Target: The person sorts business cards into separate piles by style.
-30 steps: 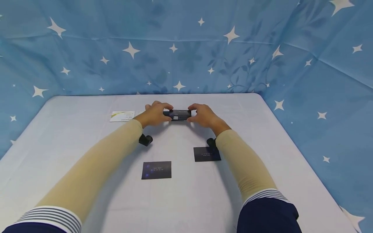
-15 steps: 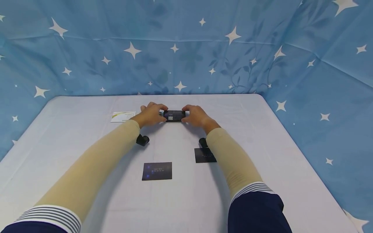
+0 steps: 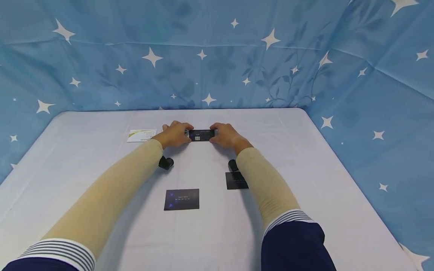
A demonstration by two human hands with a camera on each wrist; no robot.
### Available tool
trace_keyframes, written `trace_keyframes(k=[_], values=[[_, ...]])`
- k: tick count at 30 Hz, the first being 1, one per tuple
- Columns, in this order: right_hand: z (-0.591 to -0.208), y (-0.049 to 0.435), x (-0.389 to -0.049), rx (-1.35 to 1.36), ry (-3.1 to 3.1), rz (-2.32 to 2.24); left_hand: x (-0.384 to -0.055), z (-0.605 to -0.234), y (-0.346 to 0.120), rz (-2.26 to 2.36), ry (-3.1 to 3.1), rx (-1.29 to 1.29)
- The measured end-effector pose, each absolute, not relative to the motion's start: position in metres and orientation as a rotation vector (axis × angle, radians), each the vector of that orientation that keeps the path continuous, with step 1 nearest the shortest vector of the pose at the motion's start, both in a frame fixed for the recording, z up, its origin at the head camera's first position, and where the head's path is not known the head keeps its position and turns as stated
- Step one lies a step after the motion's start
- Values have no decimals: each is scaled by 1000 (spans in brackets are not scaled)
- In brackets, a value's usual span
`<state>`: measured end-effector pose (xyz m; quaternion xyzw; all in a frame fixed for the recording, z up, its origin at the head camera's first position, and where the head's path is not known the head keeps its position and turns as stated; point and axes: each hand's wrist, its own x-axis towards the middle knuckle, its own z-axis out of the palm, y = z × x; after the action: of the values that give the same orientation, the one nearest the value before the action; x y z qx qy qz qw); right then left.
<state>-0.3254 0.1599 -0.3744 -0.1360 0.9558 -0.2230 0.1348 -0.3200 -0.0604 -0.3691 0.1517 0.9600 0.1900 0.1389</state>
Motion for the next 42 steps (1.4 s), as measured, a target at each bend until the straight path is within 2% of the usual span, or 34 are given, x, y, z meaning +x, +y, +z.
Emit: trace_keyframes(k=[12,20,26,36,42], values=[[-372,158,-321,-345,2757,-713,-318,-367,-63,586,2764,421],[-361,164,-302,-364,2748,-825,-299,-356,-75,641,2761,496],[-353,162,-267,-501,2744,-817,-266,-352,-94,631,2786,571],[-354,147,-187,-645,2692,-719,-187,-355,-116,647,2814,632],[-358,140,-156,-757,2706,-586,-149,-360,-117,666,2783,664]])
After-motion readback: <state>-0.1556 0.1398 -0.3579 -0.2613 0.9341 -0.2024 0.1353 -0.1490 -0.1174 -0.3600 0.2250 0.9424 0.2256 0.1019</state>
